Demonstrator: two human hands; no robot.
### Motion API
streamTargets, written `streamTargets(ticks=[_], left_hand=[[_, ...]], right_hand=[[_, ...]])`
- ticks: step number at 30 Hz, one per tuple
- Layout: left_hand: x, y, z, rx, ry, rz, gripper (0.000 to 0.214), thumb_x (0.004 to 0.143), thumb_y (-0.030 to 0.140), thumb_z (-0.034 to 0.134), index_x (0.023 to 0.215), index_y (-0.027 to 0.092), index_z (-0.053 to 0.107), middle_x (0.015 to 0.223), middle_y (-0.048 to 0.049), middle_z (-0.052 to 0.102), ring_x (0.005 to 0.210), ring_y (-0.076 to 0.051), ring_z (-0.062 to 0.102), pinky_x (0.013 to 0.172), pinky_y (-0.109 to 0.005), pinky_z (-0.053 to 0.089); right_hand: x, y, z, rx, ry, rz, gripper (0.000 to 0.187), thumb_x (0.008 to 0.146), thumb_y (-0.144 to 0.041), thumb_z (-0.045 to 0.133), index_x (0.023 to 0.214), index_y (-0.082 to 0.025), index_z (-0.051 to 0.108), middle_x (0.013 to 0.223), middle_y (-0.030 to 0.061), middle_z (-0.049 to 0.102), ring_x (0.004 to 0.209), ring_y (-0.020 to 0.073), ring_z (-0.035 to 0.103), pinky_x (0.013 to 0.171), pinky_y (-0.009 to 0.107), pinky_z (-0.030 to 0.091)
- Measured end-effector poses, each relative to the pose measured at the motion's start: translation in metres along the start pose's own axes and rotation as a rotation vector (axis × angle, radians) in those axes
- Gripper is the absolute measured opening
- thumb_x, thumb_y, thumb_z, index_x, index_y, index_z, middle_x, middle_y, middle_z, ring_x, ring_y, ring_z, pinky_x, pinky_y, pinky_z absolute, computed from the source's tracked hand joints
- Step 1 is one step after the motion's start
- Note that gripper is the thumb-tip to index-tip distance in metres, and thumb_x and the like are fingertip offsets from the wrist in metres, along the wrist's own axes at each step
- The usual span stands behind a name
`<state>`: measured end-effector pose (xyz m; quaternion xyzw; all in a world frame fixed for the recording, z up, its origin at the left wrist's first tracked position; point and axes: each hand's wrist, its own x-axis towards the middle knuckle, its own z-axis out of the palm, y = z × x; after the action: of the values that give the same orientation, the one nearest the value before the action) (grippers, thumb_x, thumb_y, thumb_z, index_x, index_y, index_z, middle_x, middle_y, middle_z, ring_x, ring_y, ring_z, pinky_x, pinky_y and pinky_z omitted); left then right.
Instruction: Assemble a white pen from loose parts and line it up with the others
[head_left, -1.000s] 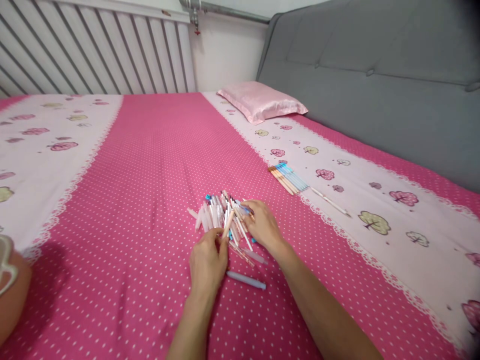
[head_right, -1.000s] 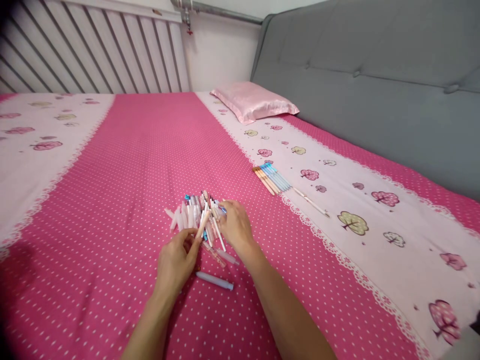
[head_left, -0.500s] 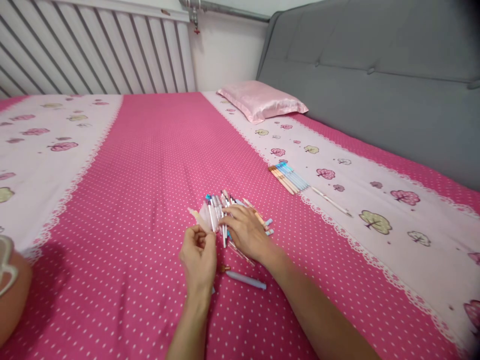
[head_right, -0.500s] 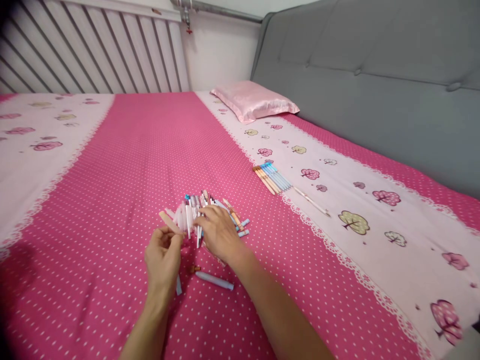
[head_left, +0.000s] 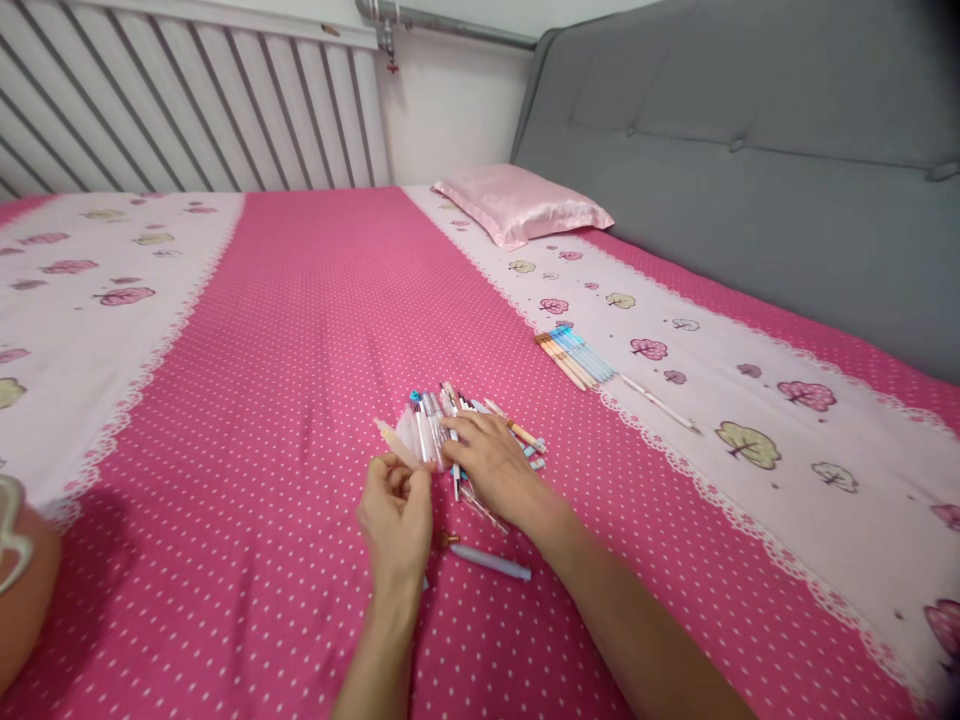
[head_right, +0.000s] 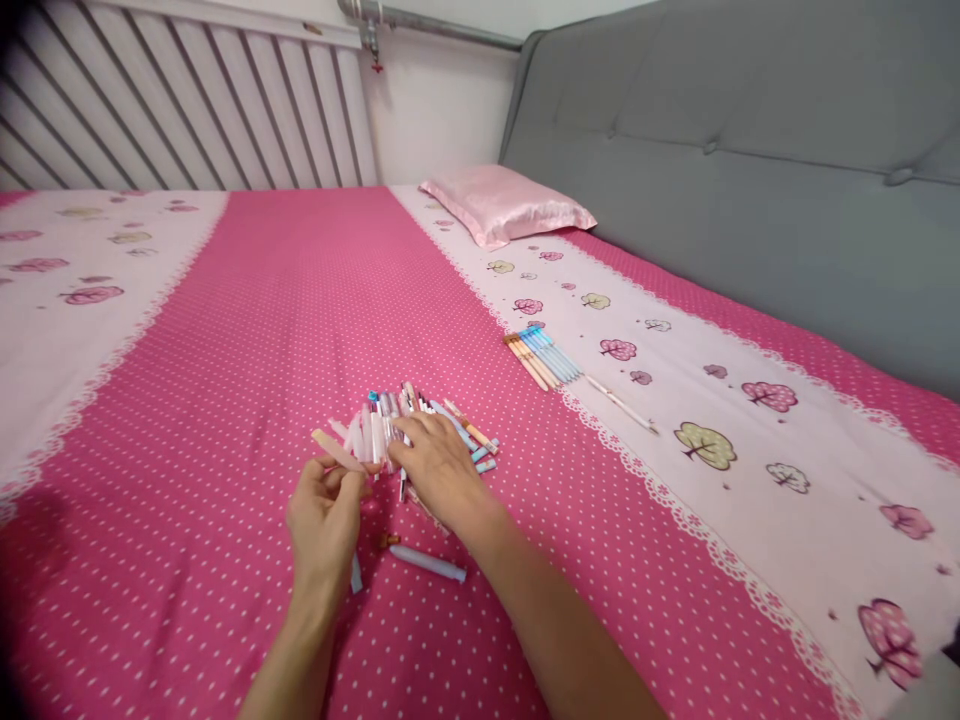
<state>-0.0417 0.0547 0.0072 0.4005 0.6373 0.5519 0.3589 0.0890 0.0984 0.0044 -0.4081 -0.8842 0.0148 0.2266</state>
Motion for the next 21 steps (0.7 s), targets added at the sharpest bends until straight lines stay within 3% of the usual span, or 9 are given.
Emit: streamTargets(ticks=[7, 10, 14, 21], left_hand=[[0.000, 0.004, 0.001, -0.029, -0.002, -0.003, 0.022, 0.071, 0.025, 0.057, 0.091, 0.015, 0.051, 0.067, 0.0016, 0.058, 0.049, -0.007, 0.045, 0.046, -0.016, 0.034], [0.000, 0.006, 0.001, -0.021, 0.004, 0.003, 0.024, 0.071, 0.026, 0.057, 0.091, 0.015, 0.052, 0.066, 0.0010, 0.058, 0.052, -0.008, 0.048, 0.048, -0.016, 0.035], [0.000, 0.003, 0.001, 0.005, -0.003, 0.004, 0.022, 0.073, 0.026, 0.057, 0.091, 0.015, 0.053, 0.067, 0.0012, 0.058, 0.052, -0.008, 0.048, 0.050, -0.017, 0.036], [0.000, 0.002, 0.000, 0.054, -0.041, 0.044, 0.018, 0.074, 0.026, 0.056, 0.089, 0.016, 0.054, 0.066, 0.0009, 0.059, 0.059, -0.011, 0.054, 0.054, -0.020, 0.039]], right_hand=[[0.002, 0.003, -0.008, 0.139, 0.055, 0.042, 0.013, 0.087, -0.008, 0.057, 0.085, -0.018, 0.064, 0.110, 0.0055, 0.064, 0.101, 0.0212, 0.055, 0.086, 0.034, 0.040], [0.003, 0.003, -0.012, 0.232, 0.083, 0.062, 0.017, 0.083, -0.004, 0.057, 0.086, -0.018, 0.065, 0.109, 0.0058, 0.064, 0.102, 0.0210, 0.055, 0.088, 0.034, 0.040], [0.004, 0.001, -0.016, 0.476, 0.217, 0.109, 0.025, 0.078, 0.000, 0.054, 0.090, -0.020, 0.065, 0.108, 0.0038, 0.064, 0.105, 0.0182, 0.055, 0.093, 0.033, 0.039], [0.008, 0.003, -0.025, 0.901, 0.395, 0.334, 0.009, 0.081, -0.023, 0.061, 0.088, -0.018, 0.064, 0.093, 0.0049, 0.067, 0.085, 0.0179, 0.062, 0.080, 0.031, 0.049]])
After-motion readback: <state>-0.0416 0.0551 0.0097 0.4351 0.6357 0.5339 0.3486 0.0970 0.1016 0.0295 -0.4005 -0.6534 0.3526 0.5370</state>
